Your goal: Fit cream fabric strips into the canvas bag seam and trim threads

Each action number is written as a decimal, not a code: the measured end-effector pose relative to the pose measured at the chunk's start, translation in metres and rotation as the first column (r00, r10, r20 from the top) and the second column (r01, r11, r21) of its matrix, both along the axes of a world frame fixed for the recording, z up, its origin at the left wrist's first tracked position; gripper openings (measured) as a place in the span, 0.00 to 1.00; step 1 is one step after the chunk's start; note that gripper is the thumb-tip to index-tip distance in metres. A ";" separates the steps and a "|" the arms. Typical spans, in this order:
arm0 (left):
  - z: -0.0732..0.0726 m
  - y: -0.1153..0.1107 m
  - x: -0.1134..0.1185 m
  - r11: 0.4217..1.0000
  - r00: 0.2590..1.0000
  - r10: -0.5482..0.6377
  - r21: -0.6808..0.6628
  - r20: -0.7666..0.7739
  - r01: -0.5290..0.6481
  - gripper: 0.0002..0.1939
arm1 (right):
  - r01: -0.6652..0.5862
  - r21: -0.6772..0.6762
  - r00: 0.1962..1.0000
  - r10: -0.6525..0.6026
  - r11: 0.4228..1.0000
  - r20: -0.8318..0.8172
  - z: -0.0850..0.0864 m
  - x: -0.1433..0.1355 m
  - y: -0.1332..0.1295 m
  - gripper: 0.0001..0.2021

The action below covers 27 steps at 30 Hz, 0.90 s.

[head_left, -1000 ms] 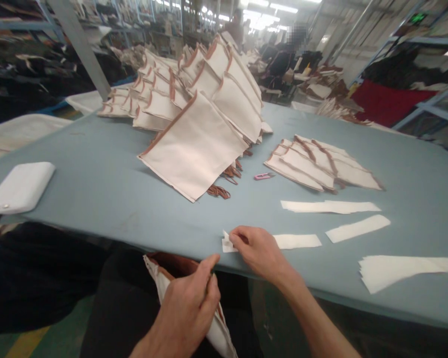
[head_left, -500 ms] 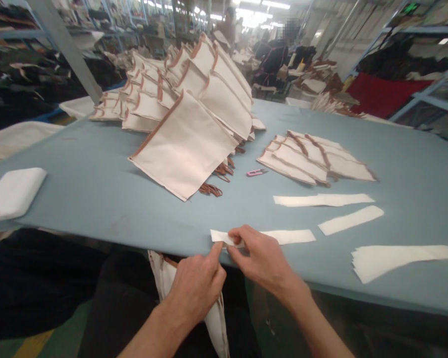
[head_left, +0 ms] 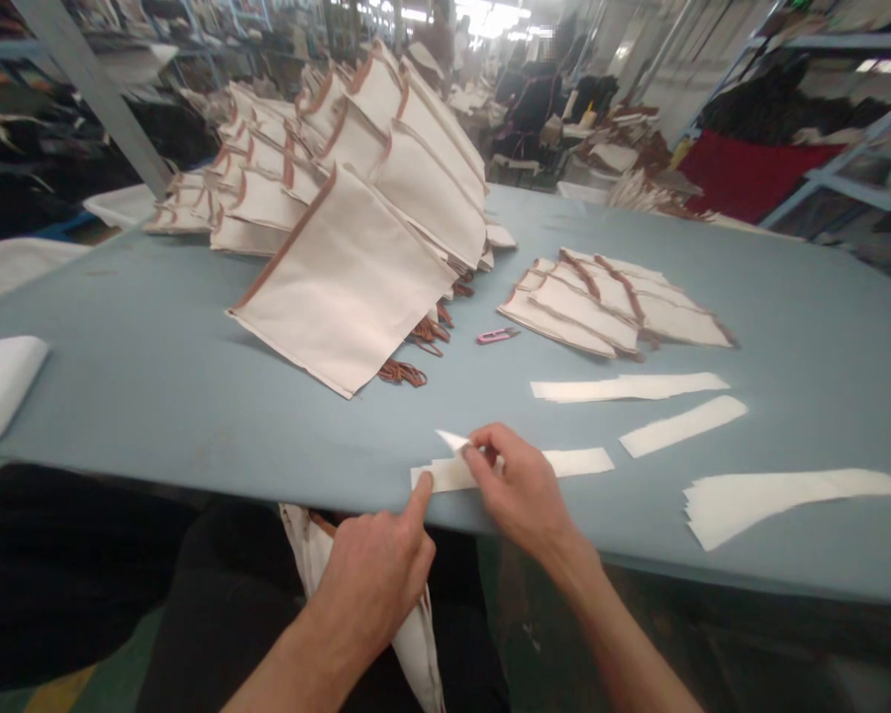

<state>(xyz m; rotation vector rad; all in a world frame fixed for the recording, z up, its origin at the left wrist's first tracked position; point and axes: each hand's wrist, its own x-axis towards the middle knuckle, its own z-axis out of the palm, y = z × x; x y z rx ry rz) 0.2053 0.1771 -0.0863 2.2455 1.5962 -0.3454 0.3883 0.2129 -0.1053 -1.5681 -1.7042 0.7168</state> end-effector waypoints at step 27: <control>-0.038 -0.021 -0.031 0.927 0.854 -0.140 0.370 0.501 -0.065 0.22 | 0.326 -0.186 0.734 -0.372 0.927 -0.568 -0.004 0.036 -0.009 0.20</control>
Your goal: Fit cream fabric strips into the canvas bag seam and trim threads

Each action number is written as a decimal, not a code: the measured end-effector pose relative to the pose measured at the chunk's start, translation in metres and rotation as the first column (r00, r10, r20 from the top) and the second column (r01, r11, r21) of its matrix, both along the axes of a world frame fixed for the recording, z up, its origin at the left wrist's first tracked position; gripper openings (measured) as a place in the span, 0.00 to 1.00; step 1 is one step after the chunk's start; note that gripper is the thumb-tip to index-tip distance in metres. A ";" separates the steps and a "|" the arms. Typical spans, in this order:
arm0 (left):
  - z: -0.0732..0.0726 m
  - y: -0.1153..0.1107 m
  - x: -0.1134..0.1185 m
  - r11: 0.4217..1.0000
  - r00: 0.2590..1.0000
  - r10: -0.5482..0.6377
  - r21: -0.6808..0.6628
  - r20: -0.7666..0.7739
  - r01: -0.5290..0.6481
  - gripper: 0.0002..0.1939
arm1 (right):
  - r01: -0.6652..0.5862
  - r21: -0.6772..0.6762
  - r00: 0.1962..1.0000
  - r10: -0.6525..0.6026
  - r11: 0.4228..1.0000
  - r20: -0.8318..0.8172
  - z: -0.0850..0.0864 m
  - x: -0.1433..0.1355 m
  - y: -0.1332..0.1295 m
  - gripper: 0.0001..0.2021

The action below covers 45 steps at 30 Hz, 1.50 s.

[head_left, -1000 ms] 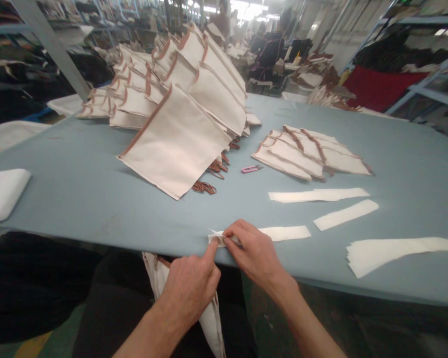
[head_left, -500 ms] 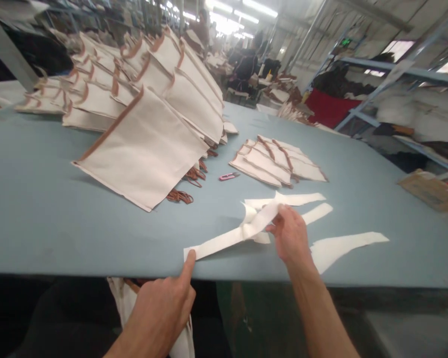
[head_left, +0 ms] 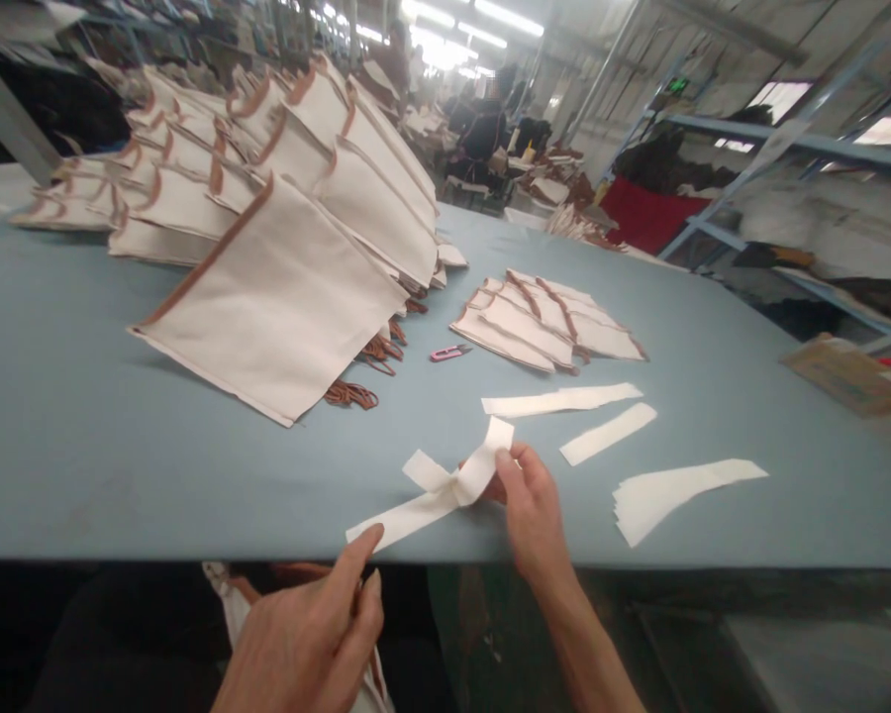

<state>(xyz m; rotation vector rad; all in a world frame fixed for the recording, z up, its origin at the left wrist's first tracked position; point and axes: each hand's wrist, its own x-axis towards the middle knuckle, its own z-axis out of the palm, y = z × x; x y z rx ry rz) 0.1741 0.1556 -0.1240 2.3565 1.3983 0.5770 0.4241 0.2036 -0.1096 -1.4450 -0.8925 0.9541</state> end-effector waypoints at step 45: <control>0.031 0.057 0.082 0.957 0.846 0.128 -0.159 -0.518 -0.242 0.16 | 0.649 0.284 0.757 -0.563 0.706 -0.330 0.032 0.148 0.068 0.11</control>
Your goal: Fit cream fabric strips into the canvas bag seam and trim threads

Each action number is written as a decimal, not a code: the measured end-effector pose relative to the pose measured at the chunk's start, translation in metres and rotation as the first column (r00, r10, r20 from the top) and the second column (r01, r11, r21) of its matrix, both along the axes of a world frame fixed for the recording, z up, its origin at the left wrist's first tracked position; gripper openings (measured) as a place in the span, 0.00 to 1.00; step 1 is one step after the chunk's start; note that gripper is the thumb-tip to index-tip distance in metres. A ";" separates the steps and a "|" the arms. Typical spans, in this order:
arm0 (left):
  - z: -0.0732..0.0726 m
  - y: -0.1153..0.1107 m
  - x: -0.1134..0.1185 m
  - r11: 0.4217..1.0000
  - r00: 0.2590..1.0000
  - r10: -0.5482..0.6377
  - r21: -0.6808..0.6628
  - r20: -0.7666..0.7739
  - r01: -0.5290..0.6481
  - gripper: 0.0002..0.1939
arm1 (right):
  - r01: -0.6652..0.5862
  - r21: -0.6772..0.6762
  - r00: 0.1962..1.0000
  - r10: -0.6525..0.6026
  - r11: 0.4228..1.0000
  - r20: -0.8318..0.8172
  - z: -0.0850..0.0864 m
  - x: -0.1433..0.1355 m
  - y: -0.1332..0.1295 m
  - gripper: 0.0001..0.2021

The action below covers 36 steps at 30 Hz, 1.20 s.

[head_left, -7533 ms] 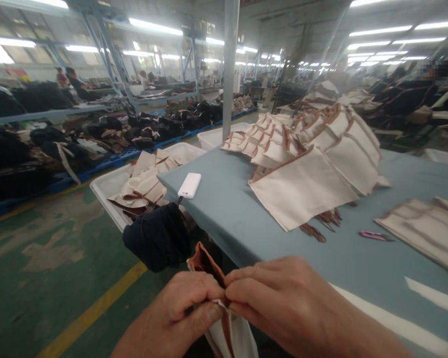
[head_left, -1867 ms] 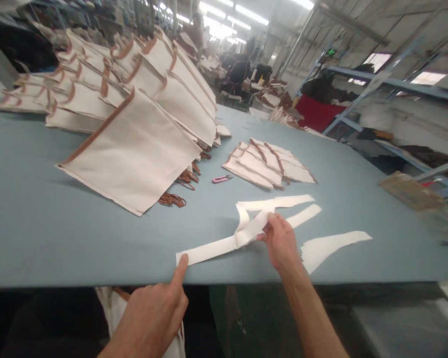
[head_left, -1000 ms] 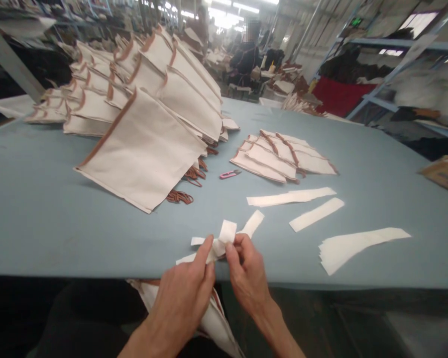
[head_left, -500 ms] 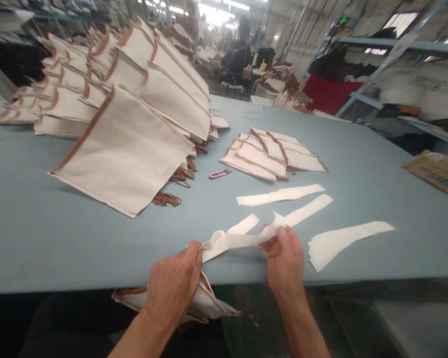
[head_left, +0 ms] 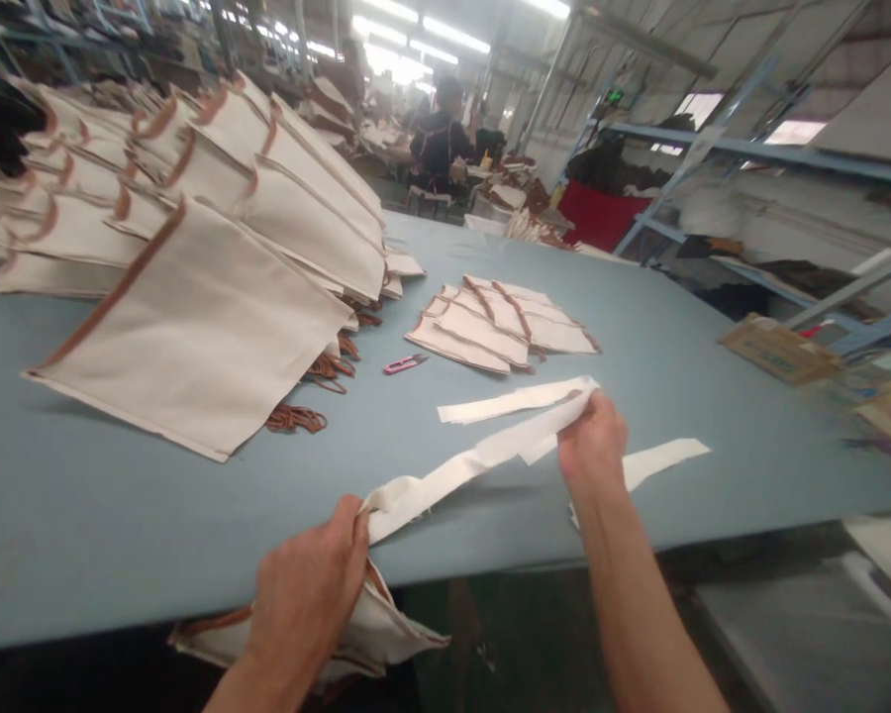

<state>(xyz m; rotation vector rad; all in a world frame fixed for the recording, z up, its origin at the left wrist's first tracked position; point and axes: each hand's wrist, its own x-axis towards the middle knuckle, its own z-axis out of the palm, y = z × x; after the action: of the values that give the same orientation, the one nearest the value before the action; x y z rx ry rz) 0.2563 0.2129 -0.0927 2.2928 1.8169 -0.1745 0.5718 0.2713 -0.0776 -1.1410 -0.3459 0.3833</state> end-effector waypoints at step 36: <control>-0.017 -0.043 -0.122 0.825 0.022 0.240 -0.192 0.971 -0.531 0.20 | -0.903 0.285 0.159 0.866 0.322 -0.475 0.040 -0.287 -0.025 0.14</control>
<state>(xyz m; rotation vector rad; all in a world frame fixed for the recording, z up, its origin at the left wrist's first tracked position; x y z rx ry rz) 0.1346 0.1702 -0.1102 1.0907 1.4842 1.4106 0.2846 0.2460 -0.0378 -0.6816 -0.4630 1.8207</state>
